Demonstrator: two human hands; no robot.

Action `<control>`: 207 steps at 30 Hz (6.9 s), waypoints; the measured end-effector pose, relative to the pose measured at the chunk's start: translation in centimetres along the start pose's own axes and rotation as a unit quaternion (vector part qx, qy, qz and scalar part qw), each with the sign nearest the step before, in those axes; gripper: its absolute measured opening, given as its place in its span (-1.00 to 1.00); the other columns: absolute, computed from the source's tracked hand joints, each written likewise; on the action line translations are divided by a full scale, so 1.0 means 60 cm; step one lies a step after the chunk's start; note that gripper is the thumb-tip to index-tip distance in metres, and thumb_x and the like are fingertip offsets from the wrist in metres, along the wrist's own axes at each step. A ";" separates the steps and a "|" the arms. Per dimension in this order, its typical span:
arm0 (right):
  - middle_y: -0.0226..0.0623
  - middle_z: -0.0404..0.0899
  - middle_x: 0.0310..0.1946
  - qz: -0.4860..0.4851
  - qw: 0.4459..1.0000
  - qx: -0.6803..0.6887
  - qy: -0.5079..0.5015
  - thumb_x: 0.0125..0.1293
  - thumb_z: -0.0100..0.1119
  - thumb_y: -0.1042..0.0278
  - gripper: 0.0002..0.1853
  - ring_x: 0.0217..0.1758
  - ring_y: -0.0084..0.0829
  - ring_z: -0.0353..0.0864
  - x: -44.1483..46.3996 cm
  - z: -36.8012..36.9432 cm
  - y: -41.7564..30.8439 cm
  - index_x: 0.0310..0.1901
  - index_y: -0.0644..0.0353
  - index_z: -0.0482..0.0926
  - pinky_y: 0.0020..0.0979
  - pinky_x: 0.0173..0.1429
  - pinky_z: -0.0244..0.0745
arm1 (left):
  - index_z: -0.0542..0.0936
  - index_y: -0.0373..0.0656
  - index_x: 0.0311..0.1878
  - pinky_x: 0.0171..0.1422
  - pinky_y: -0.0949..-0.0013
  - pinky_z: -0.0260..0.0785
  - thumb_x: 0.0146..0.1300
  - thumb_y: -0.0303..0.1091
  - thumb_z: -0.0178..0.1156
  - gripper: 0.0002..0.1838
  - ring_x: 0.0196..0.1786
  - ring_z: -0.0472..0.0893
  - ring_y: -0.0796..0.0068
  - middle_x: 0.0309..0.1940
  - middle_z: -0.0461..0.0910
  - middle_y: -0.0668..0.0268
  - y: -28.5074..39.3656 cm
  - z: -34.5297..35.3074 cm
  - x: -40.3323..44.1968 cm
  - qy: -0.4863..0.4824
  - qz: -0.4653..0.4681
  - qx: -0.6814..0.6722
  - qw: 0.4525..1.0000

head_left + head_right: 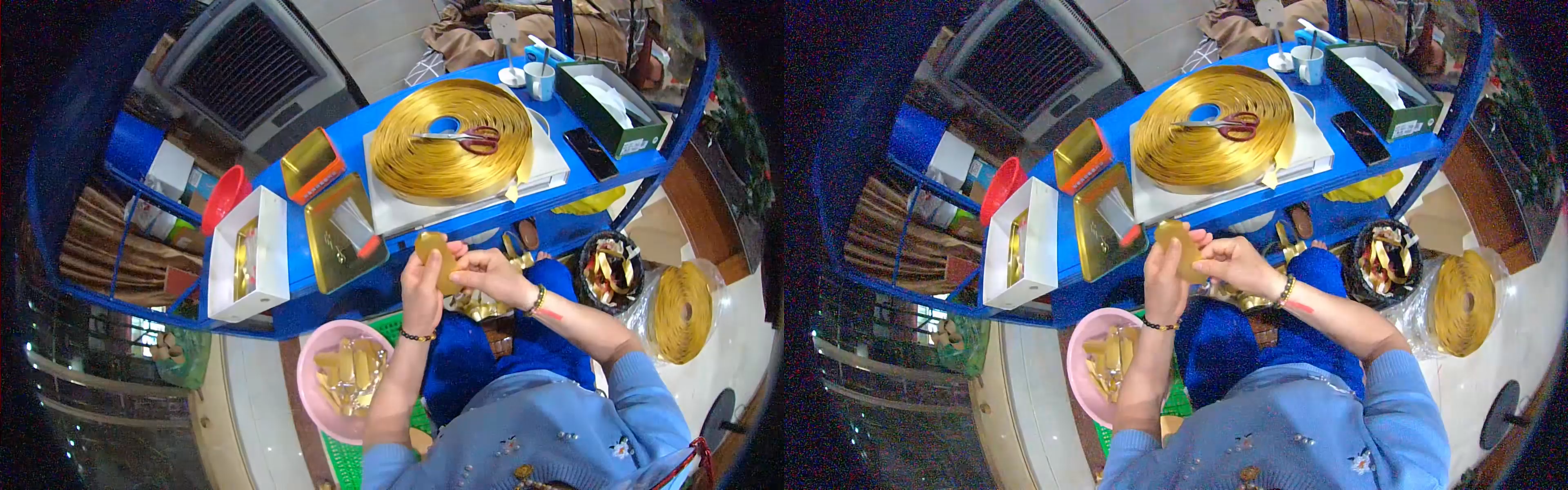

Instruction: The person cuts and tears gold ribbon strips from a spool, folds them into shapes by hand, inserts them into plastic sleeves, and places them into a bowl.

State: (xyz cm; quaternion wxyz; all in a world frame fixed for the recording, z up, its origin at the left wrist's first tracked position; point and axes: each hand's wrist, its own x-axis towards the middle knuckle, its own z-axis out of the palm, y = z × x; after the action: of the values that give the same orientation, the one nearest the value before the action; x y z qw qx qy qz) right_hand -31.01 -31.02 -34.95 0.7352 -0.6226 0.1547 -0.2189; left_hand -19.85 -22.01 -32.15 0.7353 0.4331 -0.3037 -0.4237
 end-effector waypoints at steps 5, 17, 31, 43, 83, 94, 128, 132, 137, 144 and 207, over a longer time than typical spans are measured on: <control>-0.38 0.56 -0.42 -0.158 0.952 -0.236 0.110 -0.05 0.40 0.26 -0.65 -0.37 -0.60 0.50 0.014 -0.036 -0.048 -0.25 0.25 0.56 -0.52 -0.25 0.43 | 0.47 -0.32 -0.05 -0.10 0.46 0.40 0.36 -0.28 -0.05 -0.71 -0.22 0.55 0.52 -0.28 0.58 0.24 0.012 0.010 -0.006 0.064 0.051 0.141 0.987; -0.24 0.54 -0.16 -0.271 0.926 -0.233 -0.126 0.06 0.25 0.45 -0.93 0.02 -0.29 0.48 0.053 -0.037 -0.149 -0.42 0.24 0.58 -0.30 0.12 0.32 | 0.45 -0.26 -0.07 -0.28 0.54 0.34 0.02 -0.41 0.25 -0.63 -0.38 0.47 0.64 -0.27 0.49 0.25 0.054 -0.006 0.020 -0.155 0.133 0.451 0.869; -0.29 0.31 0.16 -0.142 0.915 0.017 -0.378 -0.01 0.22 0.42 -0.23 0.19 -0.53 0.29 0.082 -0.015 -0.047 0.28 0.25 0.12 -0.42 0.23 0.25 | 0.42 -0.20 -0.18 -0.18 0.24 0.30 0.40 -0.20 -0.20 -0.72 -0.50 0.33 0.44 -0.54 0.29 0.35 0.225 0.078 0.014 -0.180 0.057 -0.023 0.982; -0.31 0.52 -0.16 -0.191 0.966 -0.028 -0.171 0.14 0.23 0.40 -0.90 -0.08 -0.51 0.47 0.032 -0.008 -0.058 -0.35 0.24 0.59 -0.45 0.05 0.34 | 0.45 -0.25 -0.25 -0.34 0.46 0.39 0.39 -0.19 -0.12 -0.70 -0.48 0.50 0.51 -0.55 0.46 0.33 0.110 -0.049 0.065 0.173 0.149 0.203 0.952; -0.19 0.28 0.23 -0.234 0.961 -0.028 -0.143 0.07 0.28 0.41 -0.90 0.25 -0.38 0.27 0.048 -0.011 -0.064 -0.44 0.21 0.57 -0.33 0.26 0.15 | 0.37 -0.14 0.08 0.00 0.38 0.33 0.26 0.30 -0.32 -0.31 -0.10 0.45 0.51 -0.16 0.48 0.35 0.014 -0.036 0.027 0.031 0.103 -0.032 0.994; -0.17 0.30 0.20 -0.199 0.974 -0.071 -0.080 0.05 0.25 0.48 -0.92 0.22 -0.42 0.30 0.067 -0.014 -0.041 -0.39 0.24 0.58 -0.37 0.24 0.18 | 0.20 -0.24 0.21 0.15 0.35 0.30 0.27 -0.05 0.07 -0.41 0.09 0.42 0.45 0.06 0.35 0.25 -0.006 -0.005 0.000 -0.067 -0.008 0.005 0.998; -0.27 0.38 0.13 -0.224 0.972 0.015 -0.069 0.09 0.26 0.37 -0.88 0.19 -0.42 0.32 0.059 -0.007 -0.044 -0.38 0.23 0.64 -0.38 0.22 0.20 | 0.20 -0.18 0.25 0.13 0.35 0.35 -0.07 0.29 0.18 -0.06 0.06 0.44 0.49 0.05 0.40 0.34 -0.032 -0.052 0.033 -0.047 0.048 -0.107 0.992; -0.26 0.37 0.13 -0.199 0.980 -0.019 -0.007 0.07 0.28 0.37 -0.87 0.20 -0.42 0.31 0.060 -0.003 -0.032 -0.37 0.23 0.65 -0.39 0.23 0.18 | 0.08 -0.22 0.31 0.14 0.41 0.35 -0.15 0.13 0.39 0.06 0.06 0.44 0.51 0.05 0.38 0.34 -0.023 -0.014 0.024 -0.037 0.030 -0.065 0.997; -0.24 0.35 0.13 -0.186 0.978 -0.083 0.033 0.07 0.29 0.38 -0.87 0.21 -0.42 0.29 0.053 0.005 -0.027 -0.36 0.23 0.64 -0.38 0.22 0.18 | -0.01 -0.24 0.35 0.06 0.43 0.38 -0.20 0.07 0.45 0.15 -0.03 0.49 0.51 0.00 0.41 0.31 -0.026 -0.005 0.029 -0.052 0.003 -0.039 0.998; -0.20 0.28 0.19 -0.173 0.982 -0.069 0.031 0.11 0.24 0.33 -0.69 0.29 -0.39 0.20 0.042 -0.010 -0.052 -0.08 0.16 0.53 -0.37 0.26 0.14 | 0.21 -0.26 0.24 0.04 0.40 0.37 0.27 -0.06 0.06 -0.39 -0.04 0.46 0.51 -0.02 0.39 0.35 0.002 0.000 0.026 -0.054 0.015 -0.008 0.998; -0.44 0.56 -0.43 0.013 0.938 -0.024 -0.347 0.19 0.19 0.38 -0.89 -0.38 -0.71 0.46 0.057 0.017 -0.063 -0.35 0.23 0.55 -0.59 -0.27 0.38 | 0.41 -0.21 -0.07 -0.43 0.53 0.04 0.36 0.00 -0.12 -0.58 -0.55 0.19 0.61 -0.56 0.27 0.42 0.222 -0.150 0.008 0.077 0.201 -0.083 0.973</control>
State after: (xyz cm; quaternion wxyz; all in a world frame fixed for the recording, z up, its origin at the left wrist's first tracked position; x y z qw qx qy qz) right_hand -28.04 -32.40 -30.89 0.7312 -0.6749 -0.0965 0.0241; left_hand -7.50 -15.44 -24.15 0.8601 0.3318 -0.2904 -0.2566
